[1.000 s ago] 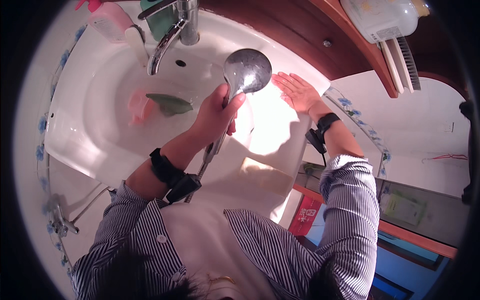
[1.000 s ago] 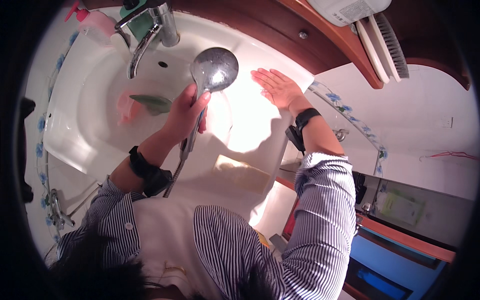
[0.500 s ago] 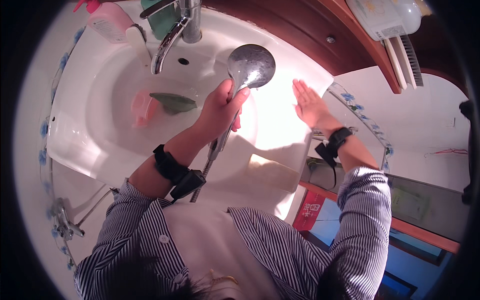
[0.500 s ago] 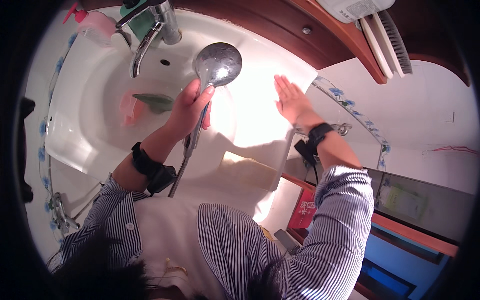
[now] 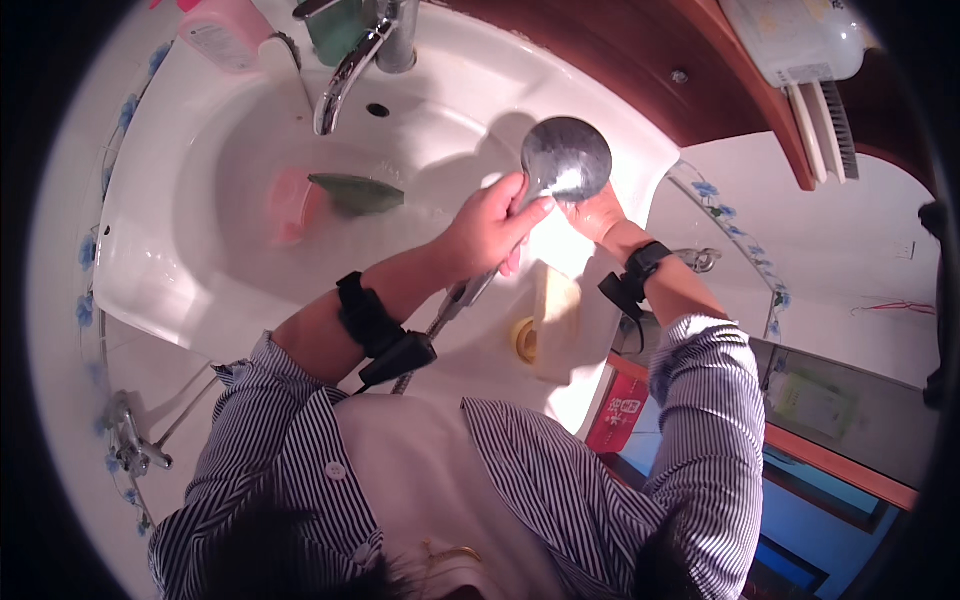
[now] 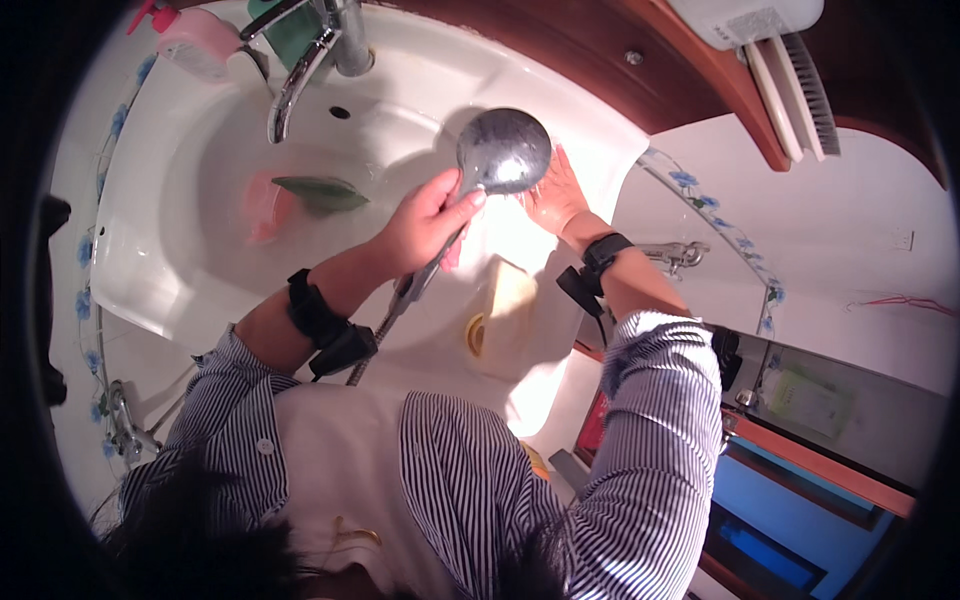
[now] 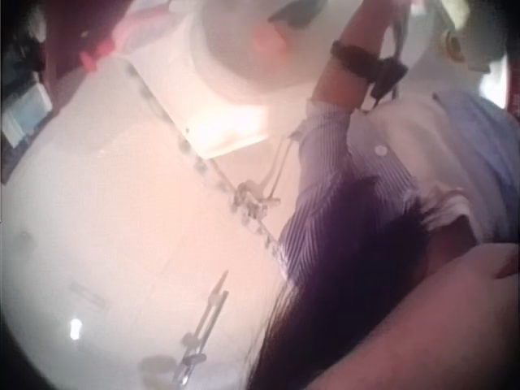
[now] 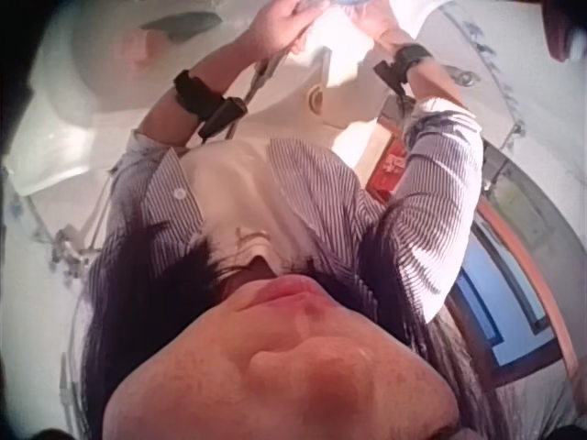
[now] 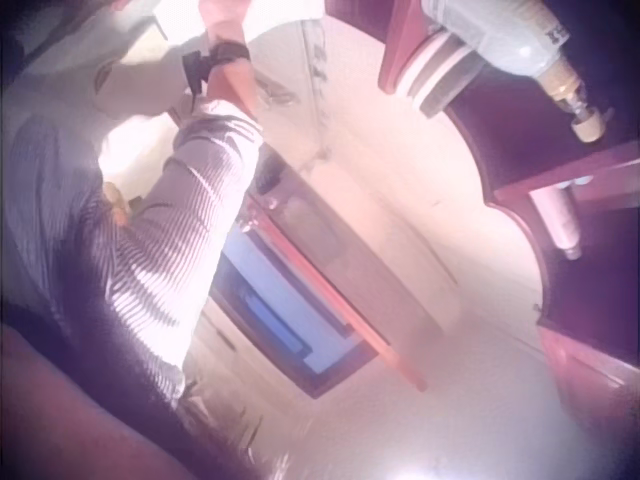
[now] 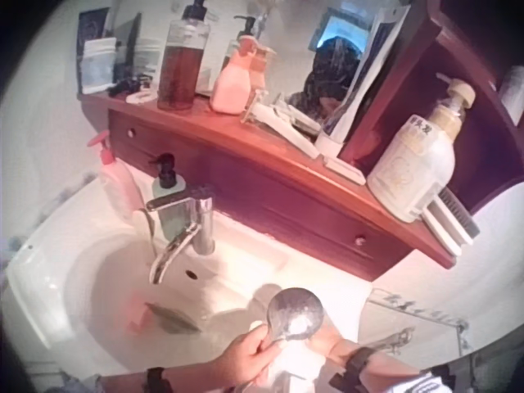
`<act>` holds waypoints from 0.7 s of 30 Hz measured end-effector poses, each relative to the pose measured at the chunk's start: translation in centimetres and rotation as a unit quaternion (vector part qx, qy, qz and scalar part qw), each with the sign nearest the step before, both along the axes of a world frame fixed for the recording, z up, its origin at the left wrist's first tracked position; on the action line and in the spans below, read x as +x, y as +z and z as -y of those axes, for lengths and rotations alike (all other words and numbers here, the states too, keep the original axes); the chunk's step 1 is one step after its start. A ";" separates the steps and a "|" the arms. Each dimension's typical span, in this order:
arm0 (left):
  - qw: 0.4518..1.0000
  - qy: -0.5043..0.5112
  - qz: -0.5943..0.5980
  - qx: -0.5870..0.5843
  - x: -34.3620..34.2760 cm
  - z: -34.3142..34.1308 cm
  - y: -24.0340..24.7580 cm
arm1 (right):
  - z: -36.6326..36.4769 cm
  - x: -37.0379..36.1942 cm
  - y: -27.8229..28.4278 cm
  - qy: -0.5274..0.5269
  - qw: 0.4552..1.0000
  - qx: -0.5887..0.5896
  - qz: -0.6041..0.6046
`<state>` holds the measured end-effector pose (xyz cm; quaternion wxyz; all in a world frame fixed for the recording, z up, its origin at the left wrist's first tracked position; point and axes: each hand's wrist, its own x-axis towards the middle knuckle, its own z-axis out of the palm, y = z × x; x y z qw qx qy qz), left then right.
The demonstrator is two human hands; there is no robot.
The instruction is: The person rinses a sink with a handheld shower head, then uses a squeegee to push water across the tiled floor toward a drain. The person handles the shower head and squeegee throughout the task.
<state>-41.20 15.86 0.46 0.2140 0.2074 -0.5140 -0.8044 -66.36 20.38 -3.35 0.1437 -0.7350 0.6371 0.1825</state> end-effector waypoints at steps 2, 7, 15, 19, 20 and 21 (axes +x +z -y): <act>1.000 0.011 0.006 0.000 -0.2 0.2 -0.1 | -1.7 0.1 0.0 0.038 0.998 -0.043 -0.011; 1.000 0.007 0.019 0.013 0.0 0.4 -0.2 | -9.0 3.6 3.2 0.059 0.994 0.089 -0.001; 0.999 0.007 0.046 0.004 1.0 0.8 0.1 | -3.1 0.1 0.8 -0.095 0.984 -0.121 -0.094; 0.999 -0.003 0.043 0.015 1.5 0.2 0.5 | -8.0 3.2 0.4 -0.136 0.977 -0.033 -0.161; 0.999 -0.006 0.033 0.015 1.4 0.2 0.6 | -9.9 4.6 0.9 -0.131 0.973 -0.008 -0.190; 1.000 -0.008 0.020 0.016 1.4 0.1 0.7 | -12.0 5.9 2.0 -0.125 0.967 0.045 -0.218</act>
